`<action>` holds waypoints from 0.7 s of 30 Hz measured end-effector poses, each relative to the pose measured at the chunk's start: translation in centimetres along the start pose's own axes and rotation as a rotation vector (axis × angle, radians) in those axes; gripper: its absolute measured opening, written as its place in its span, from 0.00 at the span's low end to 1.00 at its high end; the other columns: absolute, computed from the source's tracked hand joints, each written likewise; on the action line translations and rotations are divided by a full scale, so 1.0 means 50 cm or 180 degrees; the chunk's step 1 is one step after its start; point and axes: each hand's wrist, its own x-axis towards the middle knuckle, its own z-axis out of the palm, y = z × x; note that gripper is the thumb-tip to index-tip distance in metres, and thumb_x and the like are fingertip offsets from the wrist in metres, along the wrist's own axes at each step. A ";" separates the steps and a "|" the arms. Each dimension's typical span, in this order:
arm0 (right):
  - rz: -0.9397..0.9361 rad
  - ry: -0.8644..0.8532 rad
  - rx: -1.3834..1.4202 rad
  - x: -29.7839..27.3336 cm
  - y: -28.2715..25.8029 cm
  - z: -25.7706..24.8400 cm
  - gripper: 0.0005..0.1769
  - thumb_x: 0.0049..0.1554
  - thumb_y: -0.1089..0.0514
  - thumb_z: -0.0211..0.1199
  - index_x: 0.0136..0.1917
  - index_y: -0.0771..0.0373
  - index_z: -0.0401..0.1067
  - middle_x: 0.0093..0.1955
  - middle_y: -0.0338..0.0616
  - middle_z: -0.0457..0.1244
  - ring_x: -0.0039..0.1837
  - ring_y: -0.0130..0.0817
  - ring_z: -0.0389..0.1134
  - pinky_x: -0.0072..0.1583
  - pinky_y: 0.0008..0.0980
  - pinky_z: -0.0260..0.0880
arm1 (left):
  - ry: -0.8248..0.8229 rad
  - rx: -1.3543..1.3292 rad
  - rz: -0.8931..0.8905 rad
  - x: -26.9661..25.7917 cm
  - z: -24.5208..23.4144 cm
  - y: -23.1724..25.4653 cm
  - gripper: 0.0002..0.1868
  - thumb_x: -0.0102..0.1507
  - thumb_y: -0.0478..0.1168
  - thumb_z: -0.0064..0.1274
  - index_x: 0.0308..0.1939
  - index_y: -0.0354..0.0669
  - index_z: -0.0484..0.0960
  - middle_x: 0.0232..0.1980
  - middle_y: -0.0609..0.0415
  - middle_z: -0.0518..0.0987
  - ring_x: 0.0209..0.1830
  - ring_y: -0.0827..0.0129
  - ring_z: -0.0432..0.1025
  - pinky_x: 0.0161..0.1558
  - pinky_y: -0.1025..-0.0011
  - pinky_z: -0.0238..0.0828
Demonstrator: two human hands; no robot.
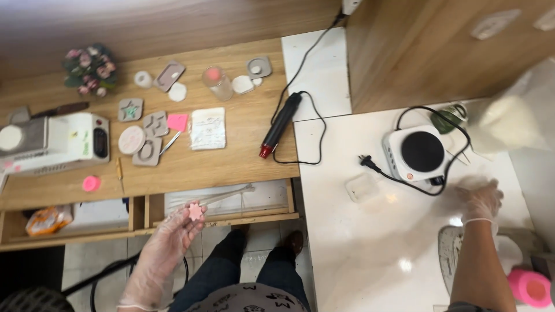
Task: Applying wax decorative elements to a base candle using a heat gun and carving tool.
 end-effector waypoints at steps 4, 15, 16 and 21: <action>-0.0011 0.0599 -0.0205 0.063 0.046 0.075 0.57 0.54 0.47 0.80 0.81 0.60 0.45 0.77 0.65 0.44 0.75 0.62 0.45 0.66 0.66 0.63 | 0.0170 -0.0260 0.0100 -0.035 0.015 0.022 0.23 0.63 0.35 0.49 0.62 0.28 0.74 0.53 0.36 0.80 0.40 0.63 0.76 0.47 0.76 0.76; -0.2248 0.1155 0.1346 -0.583 -0.049 0.359 0.33 0.51 0.74 0.67 0.70 0.73 0.65 0.63 0.62 0.59 0.60 0.53 0.62 0.52 0.44 0.67 | -0.0225 -0.0699 0.0089 0.032 -0.127 0.079 0.23 0.65 0.33 0.48 0.63 0.22 0.71 0.51 0.34 0.80 0.47 0.58 0.78 0.47 0.75 0.78; -0.2272 0.1151 0.1327 -0.662 -0.104 0.347 0.33 0.51 0.74 0.67 0.70 0.73 0.65 0.63 0.62 0.59 0.60 0.53 0.62 0.52 0.44 0.67 | -0.0214 -0.0727 0.0088 0.058 -0.166 0.077 0.23 0.65 0.33 0.48 0.63 0.22 0.71 0.51 0.34 0.80 0.47 0.58 0.78 0.47 0.75 0.78; -0.2862 0.0047 0.1795 -0.930 -0.276 0.391 0.28 0.54 0.71 0.59 0.69 0.66 0.67 0.61 0.52 0.60 0.52 0.39 0.65 0.52 0.34 0.68 | -0.0229 -0.0773 -0.0025 0.221 -0.376 0.095 0.19 0.64 0.34 0.53 0.56 0.23 0.76 0.49 0.34 0.81 0.45 0.56 0.79 0.46 0.73 0.78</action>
